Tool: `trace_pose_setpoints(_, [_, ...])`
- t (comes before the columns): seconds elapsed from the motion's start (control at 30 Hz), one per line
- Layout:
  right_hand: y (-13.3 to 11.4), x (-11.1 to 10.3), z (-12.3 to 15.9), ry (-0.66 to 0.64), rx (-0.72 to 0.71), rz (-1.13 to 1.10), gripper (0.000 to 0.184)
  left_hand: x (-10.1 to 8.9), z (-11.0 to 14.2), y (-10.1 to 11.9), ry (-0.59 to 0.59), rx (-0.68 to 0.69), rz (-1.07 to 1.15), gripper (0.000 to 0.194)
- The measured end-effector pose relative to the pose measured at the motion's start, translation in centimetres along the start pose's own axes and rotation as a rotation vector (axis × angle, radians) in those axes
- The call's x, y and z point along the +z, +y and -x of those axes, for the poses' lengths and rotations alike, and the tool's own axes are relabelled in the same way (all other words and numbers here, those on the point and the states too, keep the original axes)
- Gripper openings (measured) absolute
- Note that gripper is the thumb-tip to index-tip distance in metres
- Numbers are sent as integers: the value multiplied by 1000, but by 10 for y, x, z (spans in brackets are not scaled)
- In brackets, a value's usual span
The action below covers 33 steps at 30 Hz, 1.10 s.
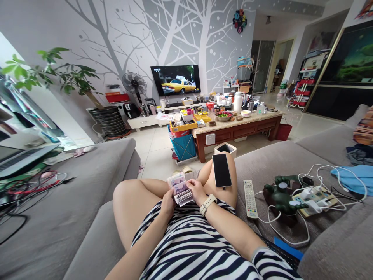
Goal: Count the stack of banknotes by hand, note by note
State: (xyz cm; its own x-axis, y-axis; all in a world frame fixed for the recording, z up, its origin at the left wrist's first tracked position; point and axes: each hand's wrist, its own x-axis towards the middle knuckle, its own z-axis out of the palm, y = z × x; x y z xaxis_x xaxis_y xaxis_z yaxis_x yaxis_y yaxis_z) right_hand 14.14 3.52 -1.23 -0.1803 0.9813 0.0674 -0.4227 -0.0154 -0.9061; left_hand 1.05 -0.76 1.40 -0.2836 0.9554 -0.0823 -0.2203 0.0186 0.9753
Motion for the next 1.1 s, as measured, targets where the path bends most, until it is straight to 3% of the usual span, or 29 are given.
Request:
trace_pose_setpoints(0.33, [-2, 1, 1, -4, -1, 67, 34, 0, -10, -10, 19, 20, 18, 35])
trace_pose_setpoints(1.1, [-1, -2, -6, 90, 54, 22, 38, 3, 1, -2, -35, -77, 68, 16])
